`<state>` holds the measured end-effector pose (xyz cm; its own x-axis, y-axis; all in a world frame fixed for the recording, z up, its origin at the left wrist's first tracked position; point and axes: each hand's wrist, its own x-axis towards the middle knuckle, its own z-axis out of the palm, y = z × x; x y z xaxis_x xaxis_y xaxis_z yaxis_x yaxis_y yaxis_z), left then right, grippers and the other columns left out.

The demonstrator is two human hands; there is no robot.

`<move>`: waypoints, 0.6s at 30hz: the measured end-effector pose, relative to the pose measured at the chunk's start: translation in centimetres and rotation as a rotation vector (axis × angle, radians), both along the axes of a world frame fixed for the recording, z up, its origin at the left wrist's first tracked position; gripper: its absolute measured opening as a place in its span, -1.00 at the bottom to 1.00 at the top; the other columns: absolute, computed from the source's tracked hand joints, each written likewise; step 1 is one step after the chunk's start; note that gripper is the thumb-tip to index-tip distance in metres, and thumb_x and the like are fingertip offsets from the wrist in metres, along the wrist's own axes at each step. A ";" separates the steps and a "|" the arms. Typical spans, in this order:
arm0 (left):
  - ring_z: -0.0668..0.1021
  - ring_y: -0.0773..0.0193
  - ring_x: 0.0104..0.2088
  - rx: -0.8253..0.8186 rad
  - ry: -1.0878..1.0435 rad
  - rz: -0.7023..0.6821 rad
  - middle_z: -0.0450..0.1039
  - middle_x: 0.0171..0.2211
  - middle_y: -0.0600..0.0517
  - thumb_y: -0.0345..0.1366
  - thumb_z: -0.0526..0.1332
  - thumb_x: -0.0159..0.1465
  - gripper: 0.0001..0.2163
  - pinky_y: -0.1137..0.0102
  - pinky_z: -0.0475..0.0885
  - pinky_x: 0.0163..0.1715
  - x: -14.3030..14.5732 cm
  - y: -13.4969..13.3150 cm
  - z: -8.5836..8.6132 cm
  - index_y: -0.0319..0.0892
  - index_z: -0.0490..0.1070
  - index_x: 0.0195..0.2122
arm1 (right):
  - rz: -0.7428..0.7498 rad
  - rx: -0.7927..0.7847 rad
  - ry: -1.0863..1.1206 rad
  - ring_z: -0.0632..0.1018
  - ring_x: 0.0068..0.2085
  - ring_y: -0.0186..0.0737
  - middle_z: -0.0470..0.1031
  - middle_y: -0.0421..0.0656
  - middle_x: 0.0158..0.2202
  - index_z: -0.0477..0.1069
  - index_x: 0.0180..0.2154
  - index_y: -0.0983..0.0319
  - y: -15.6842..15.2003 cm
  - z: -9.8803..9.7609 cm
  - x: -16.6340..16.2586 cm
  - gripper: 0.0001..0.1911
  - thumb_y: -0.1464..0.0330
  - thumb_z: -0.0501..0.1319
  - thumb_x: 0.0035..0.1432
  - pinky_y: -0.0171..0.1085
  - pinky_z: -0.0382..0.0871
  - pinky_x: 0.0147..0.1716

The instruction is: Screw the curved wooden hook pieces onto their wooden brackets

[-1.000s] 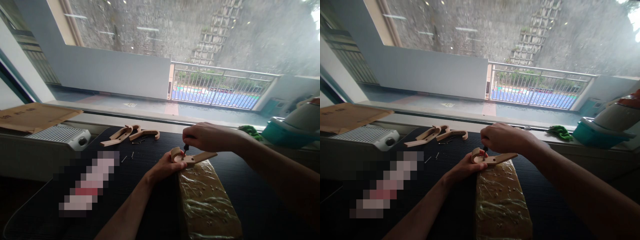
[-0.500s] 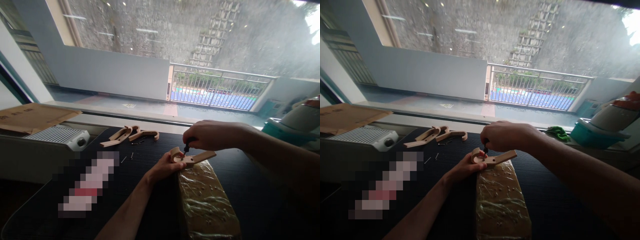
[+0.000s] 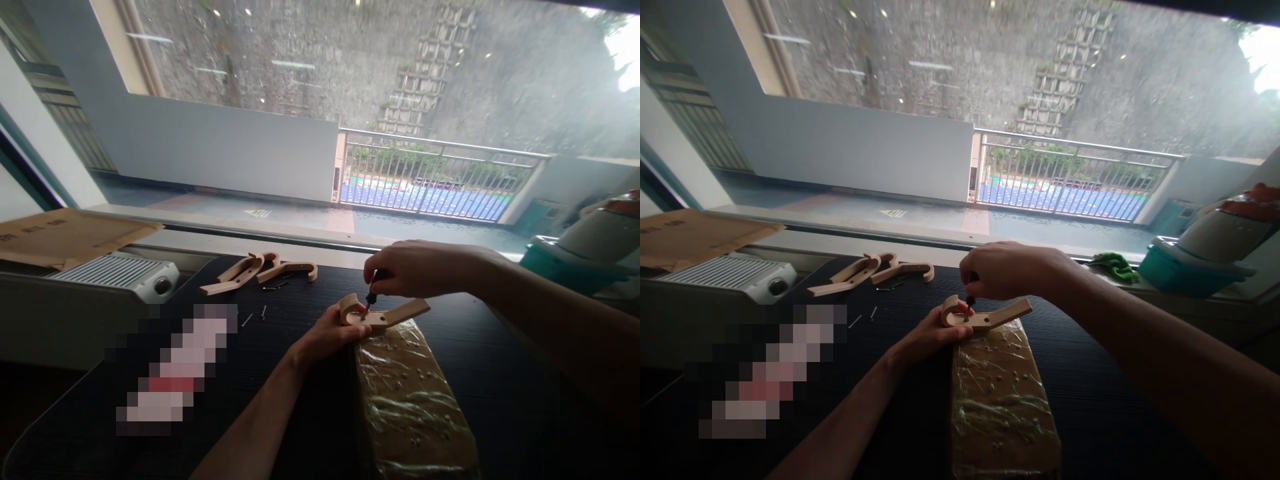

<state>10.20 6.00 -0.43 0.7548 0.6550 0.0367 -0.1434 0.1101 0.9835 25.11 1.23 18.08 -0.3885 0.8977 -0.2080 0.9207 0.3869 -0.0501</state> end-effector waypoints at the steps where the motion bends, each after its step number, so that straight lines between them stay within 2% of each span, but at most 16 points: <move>1: 0.45 0.33 -0.27 0.000 -0.008 -0.006 0.39 -0.26 0.05 -0.30 0.34 0.03 -0.72 0.44 0.30 -0.21 0.0 0.0 0.0 -0.20 0.31 -0.26 | 0.015 -0.001 0.008 0.39 -0.44 -0.32 0.50 -0.22 -0.37 0.48 -0.27 0.11 0.0 0.2 -0.1 -0.78 0.28 0.08 0.09 -0.31 0.13 -0.49; 5: 0.44 0.35 -0.30 0.020 0.019 -0.024 0.40 -0.31 0.06 -0.31 0.33 0.05 -0.73 0.46 0.29 -0.22 -0.1 0.0 0.5 -0.23 0.36 -0.24 | 0.066 -0.001 0.016 0.39 -0.44 -0.34 0.51 -0.23 -0.39 0.49 -0.31 0.12 0.1 0.4 -0.5 -0.78 0.35 0.07 0.08 -0.31 0.13 -0.47; 12: 0.41 0.38 -0.37 0.017 0.047 0.006 0.37 -0.40 0.08 -0.33 0.34 0.02 -0.74 0.48 0.28 -0.29 0.0 -0.3 1.4 -0.28 0.38 -0.27 | 0.029 0.107 0.026 0.34 -0.46 -0.34 0.47 -0.19 -0.43 0.43 -0.38 0.20 0.6 -1.3 -0.4 -0.74 0.28 0.00 0.16 -0.31 0.09 -0.49; 18: 0.41 0.38 -0.36 0.032 0.022 0.001 0.37 -0.38 0.07 -0.33 0.34 0.02 -0.74 0.48 0.28 -0.28 0.0 -0.2 0.8 -0.27 0.37 -0.27 | -0.009 0.157 -0.007 0.33 -0.48 -0.33 0.47 -0.19 -0.45 0.42 -0.37 0.19 0.5 -1.5 -0.6 -0.69 0.21 -0.02 0.19 -0.31 0.08 -0.50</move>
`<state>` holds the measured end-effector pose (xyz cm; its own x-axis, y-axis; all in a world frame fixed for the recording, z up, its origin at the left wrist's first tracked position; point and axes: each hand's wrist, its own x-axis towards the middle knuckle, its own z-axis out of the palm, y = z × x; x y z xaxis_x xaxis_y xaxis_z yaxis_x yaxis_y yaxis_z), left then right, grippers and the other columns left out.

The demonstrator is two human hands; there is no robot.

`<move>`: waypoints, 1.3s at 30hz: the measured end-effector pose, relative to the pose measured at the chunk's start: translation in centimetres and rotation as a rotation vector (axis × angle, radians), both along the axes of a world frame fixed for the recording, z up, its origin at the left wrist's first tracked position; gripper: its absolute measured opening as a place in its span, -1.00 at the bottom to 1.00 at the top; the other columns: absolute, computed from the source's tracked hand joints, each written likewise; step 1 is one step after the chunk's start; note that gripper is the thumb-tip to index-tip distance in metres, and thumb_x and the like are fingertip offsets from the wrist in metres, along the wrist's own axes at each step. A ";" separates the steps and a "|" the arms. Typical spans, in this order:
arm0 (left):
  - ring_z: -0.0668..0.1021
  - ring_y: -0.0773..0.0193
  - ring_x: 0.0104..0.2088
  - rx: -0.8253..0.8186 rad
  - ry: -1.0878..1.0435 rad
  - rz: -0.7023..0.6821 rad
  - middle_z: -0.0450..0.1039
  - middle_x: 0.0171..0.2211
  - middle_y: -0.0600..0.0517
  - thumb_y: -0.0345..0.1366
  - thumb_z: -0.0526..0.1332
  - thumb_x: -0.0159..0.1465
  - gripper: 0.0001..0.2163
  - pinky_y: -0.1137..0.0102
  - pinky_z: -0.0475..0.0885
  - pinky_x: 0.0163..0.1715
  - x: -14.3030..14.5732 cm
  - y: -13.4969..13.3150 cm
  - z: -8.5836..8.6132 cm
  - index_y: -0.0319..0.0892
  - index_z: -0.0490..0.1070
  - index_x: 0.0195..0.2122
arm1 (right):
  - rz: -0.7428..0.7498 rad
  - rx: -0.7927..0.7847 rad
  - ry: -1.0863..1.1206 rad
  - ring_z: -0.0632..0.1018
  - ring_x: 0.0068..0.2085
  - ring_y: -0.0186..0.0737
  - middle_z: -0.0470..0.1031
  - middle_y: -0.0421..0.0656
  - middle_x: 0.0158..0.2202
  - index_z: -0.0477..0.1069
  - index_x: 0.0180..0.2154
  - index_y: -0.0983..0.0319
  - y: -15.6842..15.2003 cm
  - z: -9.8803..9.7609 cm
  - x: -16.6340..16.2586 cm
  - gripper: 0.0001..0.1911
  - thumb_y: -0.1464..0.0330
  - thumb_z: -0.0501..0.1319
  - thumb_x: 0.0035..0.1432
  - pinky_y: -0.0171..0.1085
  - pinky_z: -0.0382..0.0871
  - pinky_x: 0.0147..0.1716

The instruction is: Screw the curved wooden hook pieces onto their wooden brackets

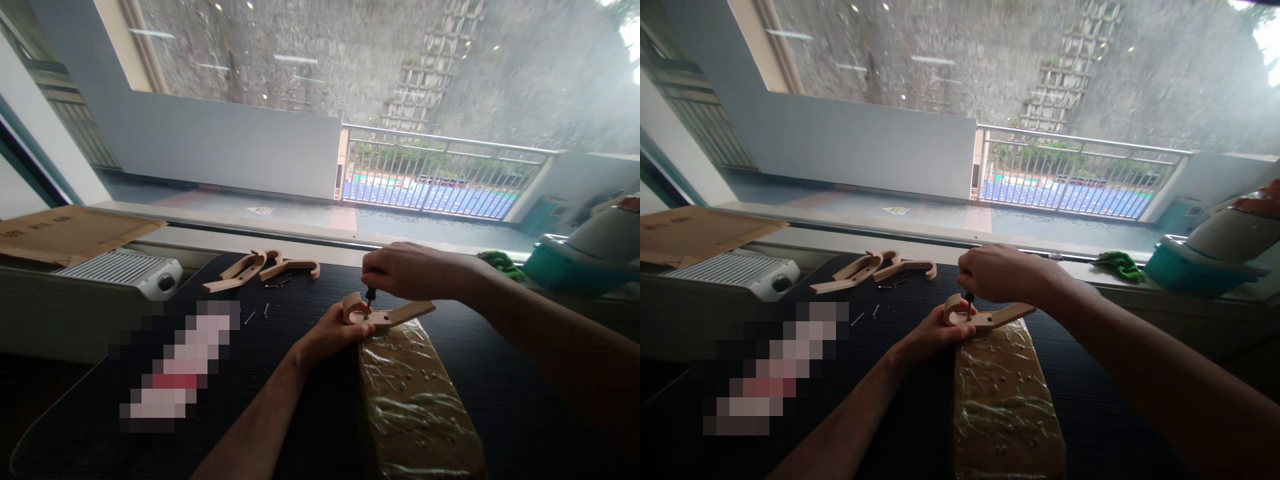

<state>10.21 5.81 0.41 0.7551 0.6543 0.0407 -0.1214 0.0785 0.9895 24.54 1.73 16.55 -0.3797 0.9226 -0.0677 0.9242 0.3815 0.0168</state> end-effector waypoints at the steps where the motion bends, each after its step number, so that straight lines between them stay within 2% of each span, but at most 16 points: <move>1: 0.42 0.37 -0.35 -0.008 -0.009 0.001 0.38 -0.36 0.07 -0.33 0.35 0.02 -0.73 0.47 0.28 -0.26 0.0 0.1 -0.2 -0.26 0.36 -0.27 | -0.015 -0.003 -0.009 0.34 -0.49 -0.33 0.48 -0.20 -0.44 0.43 -0.35 0.17 -0.1 0.2 0.1 -0.70 0.20 -0.01 0.18 -0.31 0.07 -0.51; 4: 0.43 0.37 -0.32 -0.043 -0.048 -0.013 0.39 -0.30 0.07 -0.33 0.35 0.02 -0.73 0.46 0.29 -0.23 0.0 0.3 -0.8 -0.23 0.34 -0.27 | -0.024 0.000 -0.015 0.34 -0.50 -0.34 0.49 -0.25 -0.45 0.45 -0.31 0.10 -0.5 0.8 0.3 -0.75 0.19 0.04 0.15 -0.32 0.04 -0.52; 6: 0.43 0.37 -0.33 -0.049 -0.055 -0.025 0.39 -0.32 0.07 -0.32 0.34 0.03 -0.73 0.46 0.29 -0.23 0.0 0.3 -0.8 -0.22 0.35 -0.26 | 0.024 -0.001 0.000 0.33 -0.50 -0.36 0.48 -0.27 -0.46 0.46 -0.34 0.10 -0.8 1.2 0.4 -0.78 0.24 0.05 0.15 -0.32 0.03 -0.52; 11: 0.43 0.34 -0.35 -0.033 0.011 -0.002 0.39 -0.38 0.06 -0.32 0.36 0.01 -0.71 0.46 0.29 -0.27 0.0 0.0 0.2 -0.26 0.38 -0.26 | 0.111 -0.018 0.054 0.33 -0.49 -0.38 0.47 -0.26 -0.47 0.45 -0.38 0.16 -0.8 0.9 0.4 -0.76 0.32 0.02 0.17 -0.33 0.06 -0.50; 15: 0.43 0.36 -0.36 -0.031 0.038 0.020 0.39 -0.40 0.07 -0.33 0.35 0.02 -0.73 0.47 0.28 -0.29 -0.1 -0.2 0.8 -0.27 0.39 -0.26 | 0.064 0.019 0.092 0.31 -0.50 -0.39 0.45 -0.23 -0.48 0.41 -0.40 0.21 -0.4 -0.1 0.5 -0.73 0.28 0.00 0.20 -0.34 0.06 -0.51; 20: 0.43 0.37 -0.35 -0.036 0.025 0.012 0.40 -0.36 0.06 -0.34 0.35 0.01 -0.71 0.48 0.28 -0.28 0.0 -0.1 0.4 -0.26 0.38 -0.25 | -0.042 0.060 0.066 0.30 -0.53 -0.37 0.43 -0.18 -0.50 0.41 -0.38 0.23 0.0 -0.8 0.7 -0.65 0.22 -0.06 0.23 -0.32 0.05 -0.53; 25: 0.43 0.39 -0.36 -0.060 -0.003 0.008 0.40 -0.36 0.07 -0.33 0.36 0.00 -0.71 0.48 0.29 -0.27 0.0 0.0 0.0 -0.26 0.36 -0.26 | -0.032 0.047 0.041 0.31 -0.52 -0.37 0.46 -0.23 -0.49 0.46 -0.33 0.15 -0.3 0.4 0.7 -0.71 0.17 0.03 0.17 -0.33 0.04 -0.54; 29: 0.44 0.37 -0.36 -0.074 -0.026 -0.007 0.40 -0.37 0.07 -0.32 0.37 -0.01 -0.71 0.46 0.29 -0.26 0.0 0.0 0.1 -0.25 0.37 -0.27 | 0.035 0.031 0.061 0.26 -0.56 -0.41 0.41 -0.28 -0.56 0.45 -0.40 0.15 -0.9 1.1 0.7 -0.74 0.24 0.03 0.18 -0.34 0.02 -0.54; 32: 0.44 0.35 -0.35 -0.062 0.008 0.011 0.41 -0.36 0.06 -0.32 0.37 -0.01 -0.71 0.45 0.29 -0.26 0.0 -0.1 0.3 -0.26 0.38 -0.27 | 0.076 0.029 0.062 0.25 -0.56 -0.42 0.39 -0.27 -0.58 0.40 -0.49 0.20 -0.8 0.8 0.6 -0.69 0.27 0.00 0.20 -0.33 0.04 -0.52; 39: 0.45 0.32 -0.33 -0.012 0.033 0.015 0.41 -0.35 0.06 -0.29 0.36 0.01 -0.71 0.44 0.30 -0.24 -0.1 -0.1 0.3 -0.24 0.40 -0.25 | -0.017 0.111 0.070 0.24 -0.57 -0.40 0.38 -0.21 -0.59 0.41 -0.48 0.25 -0.1 -0.7 0.1 -0.61 0.22 -0.05 0.22 -0.30 0.01 -0.53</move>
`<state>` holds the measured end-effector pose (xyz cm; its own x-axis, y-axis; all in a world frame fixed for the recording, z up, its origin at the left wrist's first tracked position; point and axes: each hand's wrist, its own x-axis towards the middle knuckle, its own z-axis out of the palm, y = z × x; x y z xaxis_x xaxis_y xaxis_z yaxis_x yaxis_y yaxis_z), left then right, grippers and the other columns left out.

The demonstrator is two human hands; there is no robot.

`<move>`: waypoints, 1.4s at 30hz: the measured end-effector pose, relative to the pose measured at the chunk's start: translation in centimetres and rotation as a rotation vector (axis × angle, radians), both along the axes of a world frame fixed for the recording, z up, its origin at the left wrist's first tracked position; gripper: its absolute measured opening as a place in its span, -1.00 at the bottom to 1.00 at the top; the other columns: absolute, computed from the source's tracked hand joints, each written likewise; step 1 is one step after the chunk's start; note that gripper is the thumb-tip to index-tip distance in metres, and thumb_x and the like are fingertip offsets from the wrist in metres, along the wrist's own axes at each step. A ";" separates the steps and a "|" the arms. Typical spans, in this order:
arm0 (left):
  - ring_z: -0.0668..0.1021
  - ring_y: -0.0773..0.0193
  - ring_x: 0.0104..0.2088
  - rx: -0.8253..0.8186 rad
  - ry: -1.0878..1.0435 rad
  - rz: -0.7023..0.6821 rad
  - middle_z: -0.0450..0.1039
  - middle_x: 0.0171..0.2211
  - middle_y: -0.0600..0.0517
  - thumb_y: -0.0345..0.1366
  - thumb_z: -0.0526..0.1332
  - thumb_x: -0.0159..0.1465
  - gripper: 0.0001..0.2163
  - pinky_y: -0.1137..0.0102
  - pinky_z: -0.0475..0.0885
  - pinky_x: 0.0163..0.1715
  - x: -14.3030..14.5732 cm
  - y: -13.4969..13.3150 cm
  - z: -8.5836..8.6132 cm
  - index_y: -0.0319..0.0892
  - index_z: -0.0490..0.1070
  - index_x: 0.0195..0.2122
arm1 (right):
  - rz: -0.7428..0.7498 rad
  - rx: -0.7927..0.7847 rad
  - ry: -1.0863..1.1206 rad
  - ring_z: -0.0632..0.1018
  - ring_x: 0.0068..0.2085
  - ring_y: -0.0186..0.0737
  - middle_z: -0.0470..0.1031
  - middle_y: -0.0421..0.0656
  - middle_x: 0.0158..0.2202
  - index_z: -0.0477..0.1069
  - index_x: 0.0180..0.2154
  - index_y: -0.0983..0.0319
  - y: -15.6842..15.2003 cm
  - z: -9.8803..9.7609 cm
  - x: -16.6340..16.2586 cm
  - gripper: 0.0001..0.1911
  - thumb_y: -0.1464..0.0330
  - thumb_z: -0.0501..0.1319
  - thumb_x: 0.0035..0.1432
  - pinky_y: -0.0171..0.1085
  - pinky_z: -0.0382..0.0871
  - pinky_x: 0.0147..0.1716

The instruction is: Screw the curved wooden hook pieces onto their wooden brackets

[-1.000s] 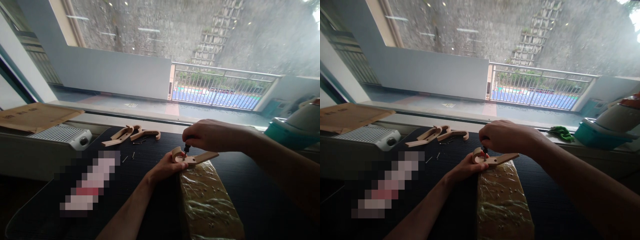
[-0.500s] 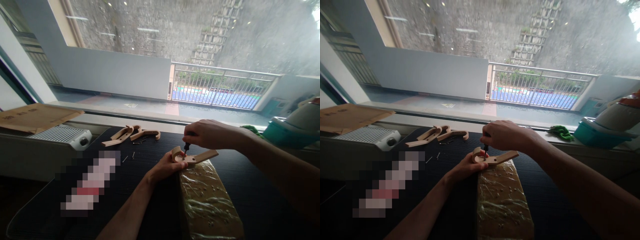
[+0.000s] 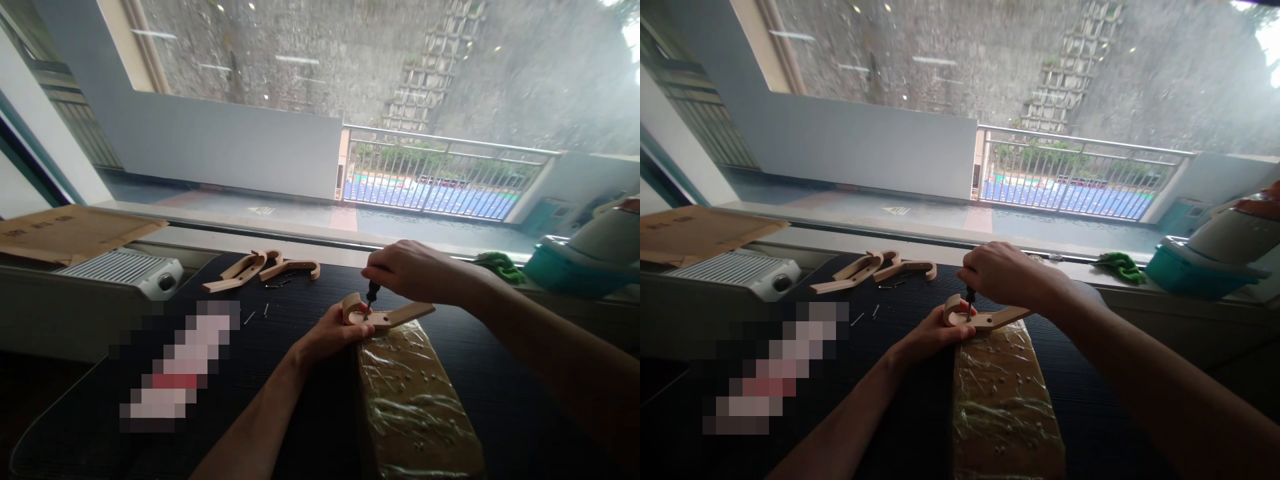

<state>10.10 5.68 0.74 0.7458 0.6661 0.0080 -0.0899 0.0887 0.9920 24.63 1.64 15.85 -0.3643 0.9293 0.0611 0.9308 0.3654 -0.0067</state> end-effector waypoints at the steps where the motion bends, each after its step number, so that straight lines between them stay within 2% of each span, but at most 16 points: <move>1: 0.45 0.32 -0.32 0.014 -0.007 -0.007 0.41 -0.35 0.06 -0.28 0.35 0.02 -0.71 0.44 0.30 -0.24 0.0 0.0 -0.1 -0.24 0.40 -0.25 | -0.008 0.015 -0.012 0.22 -0.58 -0.40 0.38 -0.20 -0.59 0.40 -0.50 0.25 0.0 -0.1 -0.1 -0.59 0.22 -0.06 0.23 -0.30 0.00 -0.53; 4: 0.45 0.32 -0.32 0.017 -0.036 -0.021 0.41 -0.36 0.06 -0.27 0.35 0.02 -0.71 0.42 0.30 -0.23 0.0 0.1 -0.3 -0.24 0.39 -0.25 | -0.024 -0.002 -0.043 0.24 -0.57 -0.38 0.40 -0.18 -0.57 0.43 -0.48 0.25 0.0 0.3 -0.2 -0.58 0.21 -0.07 0.23 -0.29 0.00 -0.54; 8: 0.46 0.29 -0.31 -0.011 -0.041 -0.015 0.42 -0.35 0.05 -0.27 0.37 -0.01 -0.69 0.40 0.30 -0.21 0.0 0.1 -0.4 -0.24 0.39 -0.26 | 0.018 -0.075 -0.047 0.32 -0.52 -0.36 0.47 -0.22 -0.47 0.47 -0.32 0.15 -0.5 1.4 0.2 -0.73 0.21 0.03 0.16 -0.32 0.02 -0.52; 11: 0.47 0.29 -0.30 -0.019 -0.030 -0.006 0.42 -0.35 0.05 -0.28 0.37 -0.01 -0.69 0.40 0.31 -0.20 0.1 0.2 -0.5 -0.24 0.39 -0.26 | 0.065 -0.117 -0.036 0.34 -0.50 -0.37 0.48 -0.24 -0.46 0.47 -0.33 0.13 -0.8 1.9 0.4 -0.76 0.27 0.04 0.15 -0.32 0.05 -0.51; 16: 0.48 0.27 -0.28 -0.045 -0.038 0.006 0.42 -0.30 0.04 -0.29 0.38 -0.02 -0.69 0.39 0.31 -0.19 0.1 0.3 -0.8 -0.21 0.38 -0.25 | 0.065 -0.138 -0.019 0.34 -0.46 -0.35 0.46 -0.21 -0.45 0.44 -0.37 0.19 -0.7 0.9 0.5 -0.74 0.29 0.01 0.18 -0.32 0.08 -0.48; 23: 0.46 0.29 -0.26 -0.036 -0.028 0.002 0.40 -0.25 0.04 -0.30 0.36 0.00 -0.69 0.41 0.30 -0.19 0.0 0.2 -0.7 -0.21 0.35 -0.25 | -0.015 -0.083 0.018 0.29 -0.53 -0.38 0.42 -0.20 -0.50 0.40 -0.40 0.23 -0.7 -0.3 0.7 -0.70 0.24 -0.02 0.20 -0.33 0.05 -0.53; 29: 0.45 0.32 -0.29 -0.039 -0.045 -0.020 0.40 -0.28 0.06 -0.30 0.36 0.01 -0.71 0.43 0.30 -0.20 0.1 0.3 -0.9 -0.20 0.36 -0.26 | -0.012 -0.143 -0.020 0.35 -0.50 -0.35 0.48 -0.22 -0.46 0.48 -0.33 0.14 -1.1 1.1 1.0 -0.72 0.19 0.04 0.15 -0.33 0.06 -0.52; 34: 0.46 0.28 -0.27 -0.040 -0.038 0.003 0.40 -0.28 0.04 -0.28 0.37 -0.02 -0.69 0.41 0.30 -0.19 0.1 0.3 -0.8 -0.20 0.36 -0.27 | 0.085 -0.159 -0.028 0.38 -0.47 -0.36 0.50 -0.27 -0.44 0.49 -0.32 0.10 -1.2 2.1 1.0 -0.78 0.32 0.06 0.12 -0.33 0.09 -0.49; 37: 0.46 0.29 -0.28 -0.037 -0.026 0.010 0.41 -0.28 0.03 -0.28 0.37 -0.02 -0.69 0.41 0.30 -0.21 0.1 0.3 -0.8 -0.21 0.36 -0.27 | 0.099 -0.162 -0.020 0.39 -0.43 -0.34 0.50 -0.25 -0.41 0.47 -0.34 0.13 -1.0 1.6 0.8 -0.76 0.33 0.03 0.14 -0.32 0.11 -0.45; 42: 0.46 0.29 -0.28 -0.024 -0.012 0.005 0.41 -0.28 0.03 -0.28 0.36 0.00 -0.69 0.41 0.31 -0.21 0.1 0.3 -0.7 -0.21 0.36 -0.24 | 0.013 -0.129 0.001 0.34 -0.47 -0.35 0.47 -0.19 -0.44 0.44 -0.36 0.20 -0.6 0.3 0.8 -0.71 0.26 -0.02 0.19 -0.32 0.09 -0.49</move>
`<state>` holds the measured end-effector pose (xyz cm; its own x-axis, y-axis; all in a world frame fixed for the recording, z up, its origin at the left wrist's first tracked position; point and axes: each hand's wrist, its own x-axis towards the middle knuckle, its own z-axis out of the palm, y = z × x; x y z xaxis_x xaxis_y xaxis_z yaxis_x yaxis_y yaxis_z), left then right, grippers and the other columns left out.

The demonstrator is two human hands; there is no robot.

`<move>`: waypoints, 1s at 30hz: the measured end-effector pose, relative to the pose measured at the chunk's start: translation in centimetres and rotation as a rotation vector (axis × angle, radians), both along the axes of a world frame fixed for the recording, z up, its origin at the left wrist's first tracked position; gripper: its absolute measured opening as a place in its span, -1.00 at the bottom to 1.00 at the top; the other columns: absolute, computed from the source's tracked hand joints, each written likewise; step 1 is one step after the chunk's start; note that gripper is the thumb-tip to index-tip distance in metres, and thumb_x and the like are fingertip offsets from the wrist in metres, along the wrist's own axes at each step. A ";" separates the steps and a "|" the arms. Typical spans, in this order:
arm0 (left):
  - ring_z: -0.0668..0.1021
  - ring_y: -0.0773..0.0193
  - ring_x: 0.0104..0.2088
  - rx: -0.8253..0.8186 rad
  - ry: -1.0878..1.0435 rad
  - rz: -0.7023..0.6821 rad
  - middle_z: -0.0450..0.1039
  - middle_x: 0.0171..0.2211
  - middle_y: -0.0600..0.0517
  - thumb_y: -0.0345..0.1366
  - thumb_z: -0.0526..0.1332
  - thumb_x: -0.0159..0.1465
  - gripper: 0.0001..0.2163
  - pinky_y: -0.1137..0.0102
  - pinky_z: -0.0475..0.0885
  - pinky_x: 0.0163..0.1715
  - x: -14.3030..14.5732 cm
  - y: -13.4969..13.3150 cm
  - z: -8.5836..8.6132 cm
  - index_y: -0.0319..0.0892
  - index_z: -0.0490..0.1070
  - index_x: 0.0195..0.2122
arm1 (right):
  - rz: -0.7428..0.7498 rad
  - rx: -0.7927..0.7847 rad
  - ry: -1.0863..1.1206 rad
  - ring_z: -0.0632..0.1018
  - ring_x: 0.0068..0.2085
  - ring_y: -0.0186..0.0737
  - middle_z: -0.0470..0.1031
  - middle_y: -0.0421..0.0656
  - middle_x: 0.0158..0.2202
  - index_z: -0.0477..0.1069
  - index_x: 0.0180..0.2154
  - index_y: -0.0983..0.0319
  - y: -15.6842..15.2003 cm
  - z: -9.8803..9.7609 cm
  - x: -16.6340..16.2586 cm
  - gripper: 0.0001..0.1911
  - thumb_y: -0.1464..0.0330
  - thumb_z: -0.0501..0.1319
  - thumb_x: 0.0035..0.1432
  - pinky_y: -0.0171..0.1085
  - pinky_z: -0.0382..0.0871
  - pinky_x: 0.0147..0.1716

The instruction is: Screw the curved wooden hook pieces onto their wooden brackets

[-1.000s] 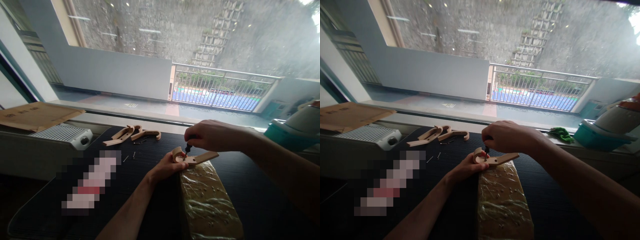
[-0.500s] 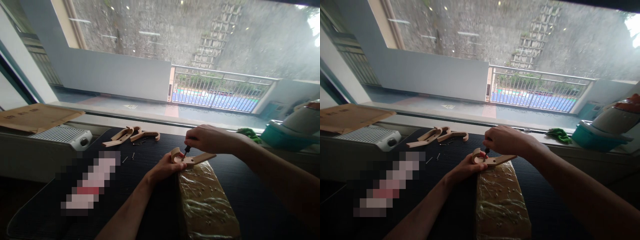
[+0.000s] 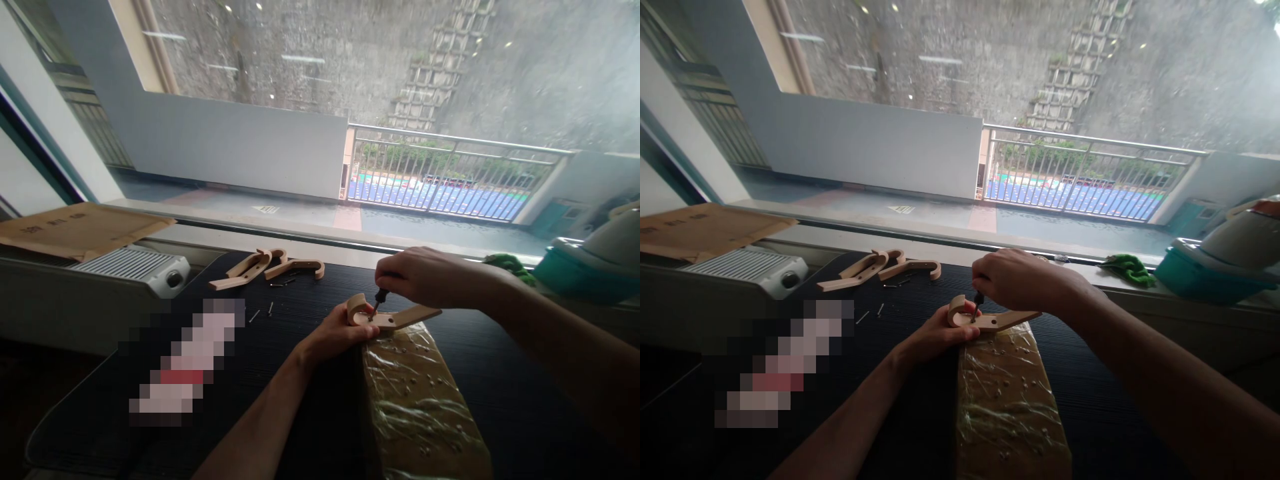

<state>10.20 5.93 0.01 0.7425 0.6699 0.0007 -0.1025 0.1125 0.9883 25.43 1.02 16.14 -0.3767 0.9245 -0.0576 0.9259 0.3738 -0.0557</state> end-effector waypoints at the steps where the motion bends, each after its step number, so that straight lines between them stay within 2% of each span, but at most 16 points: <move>1: 0.46 0.28 -0.28 0.000 0.005 0.003 0.41 -0.27 0.02 -0.27 0.36 -0.01 -0.68 0.40 0.31 -0.20 0.0 0.0 0.0 -0.21 0.36 -0.24 | -0.015 0.009 0.002 0.34 -0.48 -0.35 0.47 -0.19 -0.44 0.44 -0.36 0.20 0.1 -0.2 0.1 -0.70 0.25 -0.02 0.20 -0.32 0.08 -0.50; 5: 0.47 0.24 -0.24 0.001 -0.007 0.009 0.41 -0.24 0.00 -0.25 0.37 -0.02 -0.66 0.37 0.32 -0.18 0.0 -0.1 0.0 -0.21 0.34 -0.26 | -0.027 0.034 -0.003 0.32 -0.50 -0.36 0.46 -0.18 -0.47 0.44 -0.38 0.22 0.1 -0.3 0.1 -0.68 0.24 -0.03 0.20 -0.32 0.07 -0.51; 9: 0.48 0.25 -0.24 -0.004 -0.015 0.010 0.41 -0.26 0.02 -0.26 0.37 -0.02 -0.66 0.39 0.32 -0.19 0.0 0.0 -0.1 -0.21 0.34 -0.26 | 0.003 -0.008 -0.020 0.35 -0.49 -0.34 0.49 -0.21 -0.43 0.47 -0.30 0.15 -0.5 0.8 0.0 -0.74 0.23 0.05 0.15 -0.32 0.07 -0.51; 12: 0.47 0.28 -0.27 -0.009 -0.020 -0.015 0.41 -0.29 0.04 -0.27 0.37 -0.02 -0.68 0.40 0.31 -0.20 0.0 0.1 -0.1 -0.21 0.35 -0.25 | 0.034 0.007 -0.046 0.36 -0.47 -0.34 0.49 -0.24 -0.42 0.47 -0.30 0.12 -1.1 1.4 -0.1 -0.79 0.29 0.07 0.13 -0.32 0.06 -0.50; 16: 0.47 0.27 -0.25 -0.006 0.000 -0.011 0.42 -0.28 0.04 -0.28 0.36 0.00 -0.69 0.40 0.31 -0.18 0.0 0.1 -0.1 -0.21 0.38 -0.23 | 0.081 -0.003 -0.050 0.37 -0.44 -0.34 0.49 -0.24 -0.41 0.45 -0.32 0.14 -1.2 0.9 -0.1 -0.77 0.33 0.02 0.17 -0.32 0.08 -0.47; 23: 0.47 0.27 -0.24 0.001 -0.005 -0.001 0.42 -0.25 0.03 -0.29 0.35 0.01 -0.70 0.40 0.31 -0.18 -0.1 0.1 -0.1 -0.20 0.35 -0.24 | 0.019 0.008 -0.010 0.33 -0.49 -0.36 0.45 -0.19 -0.45 0.40 -0.33 0.20 -0.4 -0.3 0.2 -0.73 0.27 -0.03 0.21 -0.32 0.07 -0.49; 30: 0.47 0.29 -0.26 0.024 -0.003 0.002 0.42 -0.27 0.03 -0.30 0.35 0.03 -0.71 0.43 0.31 -0.22 0.0 0.0 -0.2 -0.21 0.35 -0.24 | -0.052 -0.036 -0.034 0.36 -0.45 -0.31 0.47 -0.17 -0.41 0.45 -0.29 0.18 -0.3 0.4 0.6 -0.69 0.16 0.01 0.16 -0.31 0.10 -0.50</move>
<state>10.16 5.94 -0.15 0.7413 0.6709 0.0189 -0.1058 0.0889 0.9904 26.03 0.75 16.52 -0.3252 0.9400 -0.1034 0.9456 0.3231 -0.0368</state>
